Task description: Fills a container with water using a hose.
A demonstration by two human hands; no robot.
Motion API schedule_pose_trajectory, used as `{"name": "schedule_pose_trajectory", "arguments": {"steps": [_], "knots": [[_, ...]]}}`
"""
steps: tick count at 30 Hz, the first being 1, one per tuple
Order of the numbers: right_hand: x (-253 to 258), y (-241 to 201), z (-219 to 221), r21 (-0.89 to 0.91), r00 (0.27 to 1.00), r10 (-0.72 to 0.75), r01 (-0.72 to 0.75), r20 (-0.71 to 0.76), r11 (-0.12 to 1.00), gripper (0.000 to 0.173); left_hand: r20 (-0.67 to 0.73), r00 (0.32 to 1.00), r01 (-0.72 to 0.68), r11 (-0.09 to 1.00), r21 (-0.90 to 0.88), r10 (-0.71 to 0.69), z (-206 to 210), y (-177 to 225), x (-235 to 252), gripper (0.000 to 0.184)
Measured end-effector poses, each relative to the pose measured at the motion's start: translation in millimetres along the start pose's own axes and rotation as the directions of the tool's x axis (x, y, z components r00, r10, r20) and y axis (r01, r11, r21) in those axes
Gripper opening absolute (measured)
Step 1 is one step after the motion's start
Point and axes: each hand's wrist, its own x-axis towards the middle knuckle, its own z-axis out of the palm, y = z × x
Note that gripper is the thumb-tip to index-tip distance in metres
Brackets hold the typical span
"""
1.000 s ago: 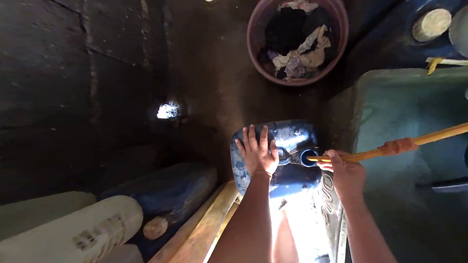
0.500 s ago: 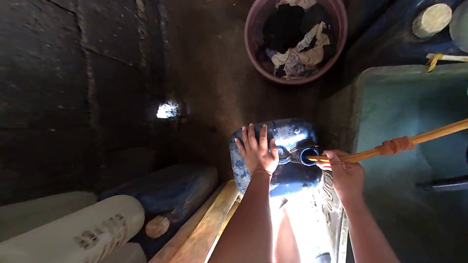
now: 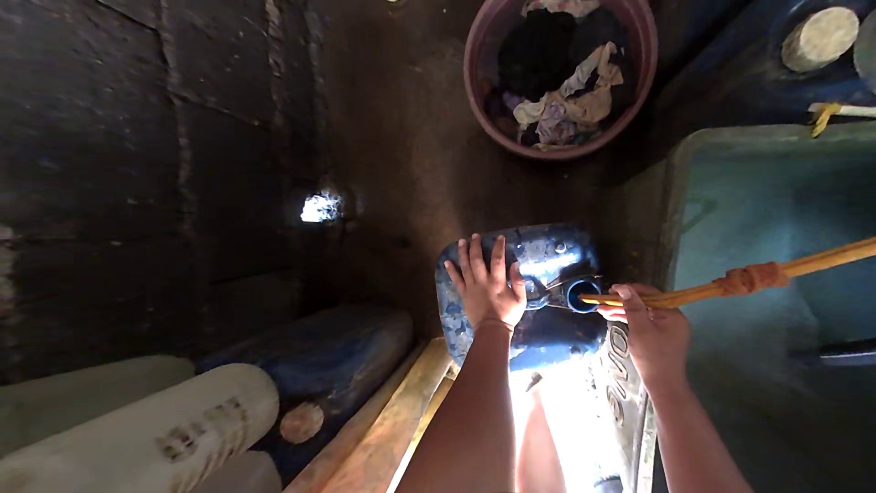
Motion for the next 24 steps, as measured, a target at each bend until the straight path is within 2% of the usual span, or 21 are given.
{"name": "schedule_pose_trajectory", "arguments": {"steps": [12, 24], "knots": [[0.4, -2.4, 1.7, -0.017, 1.000, 0.023, -0.023, 0.004, 1.000, 0.018, 0.010, 1.000, 0.001, 1.000, 0.013, -0.001, -0.3, 0.1, 0.6, 0.056], [0.4, 0.9, 0.5, -0.119, 1.000, 0.002, -0.001, 0.006, 0.993, 0.020, -0.017, 1.000, -0.016, 1.000, 0.008, 0.016, 1.5, -2.0, -0.7, 0.056]]}}
